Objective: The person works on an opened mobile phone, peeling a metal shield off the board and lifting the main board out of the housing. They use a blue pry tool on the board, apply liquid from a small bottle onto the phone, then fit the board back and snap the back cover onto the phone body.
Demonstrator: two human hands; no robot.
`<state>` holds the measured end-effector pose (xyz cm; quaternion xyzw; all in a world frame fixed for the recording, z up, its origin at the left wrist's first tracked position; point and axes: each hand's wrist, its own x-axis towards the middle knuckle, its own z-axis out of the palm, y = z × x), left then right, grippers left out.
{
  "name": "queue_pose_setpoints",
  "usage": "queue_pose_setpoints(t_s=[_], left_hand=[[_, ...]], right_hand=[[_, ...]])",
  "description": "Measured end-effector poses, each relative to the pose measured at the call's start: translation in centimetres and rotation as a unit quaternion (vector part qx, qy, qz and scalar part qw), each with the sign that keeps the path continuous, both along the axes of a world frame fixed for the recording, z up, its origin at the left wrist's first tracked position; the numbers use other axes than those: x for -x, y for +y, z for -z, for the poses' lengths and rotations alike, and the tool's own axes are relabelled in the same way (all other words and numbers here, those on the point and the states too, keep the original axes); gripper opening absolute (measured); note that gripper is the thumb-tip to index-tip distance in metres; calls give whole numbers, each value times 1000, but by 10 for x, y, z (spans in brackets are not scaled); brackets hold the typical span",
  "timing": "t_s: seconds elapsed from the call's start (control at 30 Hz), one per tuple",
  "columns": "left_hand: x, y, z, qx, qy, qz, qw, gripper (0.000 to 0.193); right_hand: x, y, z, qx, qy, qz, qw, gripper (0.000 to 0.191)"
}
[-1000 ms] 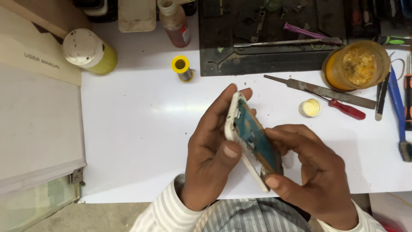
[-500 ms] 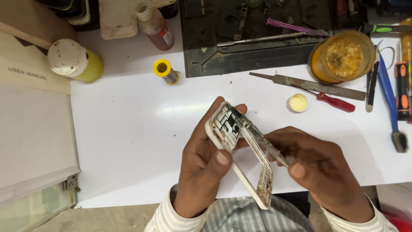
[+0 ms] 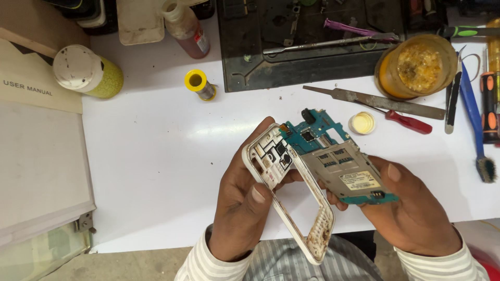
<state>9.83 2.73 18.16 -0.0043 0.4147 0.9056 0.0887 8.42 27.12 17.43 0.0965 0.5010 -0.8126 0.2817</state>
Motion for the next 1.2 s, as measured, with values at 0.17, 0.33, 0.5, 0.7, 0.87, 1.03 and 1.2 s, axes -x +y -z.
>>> queue_pose_setpoints(t_s=[0.17, 0.33, 0.5, 0.7, 0.87, 1.03, 1.2], left_hand=[[0, -4, 2, 25, 9, -5, 1000, 101], [0, -3, 3, 7, 4, -22, 1000, 109], [0, -4, 3, -27, 10, -24, 999, 115], [-1, -4, -1, -45, -5, -29, 999, 114], [-1, -5, -2, -37, -10, -23, 999, 115], [0, -5, -3, -36, -9, -26, 999, 114], [-1, -5, -3, -31, -4, -25, 999, 113]], right_hand=[[0, -1, -1, -24, 3, -4, 1000, 84], [-5, -4, 5, -15, 42, 13, 999, 75], [-19, -15, -7, -120, 158, -8, 980, 68], [-26, -39, -18, -232, 274, -19, 933, 60], [-27, -49, -18, -290, 304, -17, 907, 59], [-32, -53, -16, -288, 313, 4, 905, 59], [-31, -53, -18, -297, 326, 3, 897, 58]])
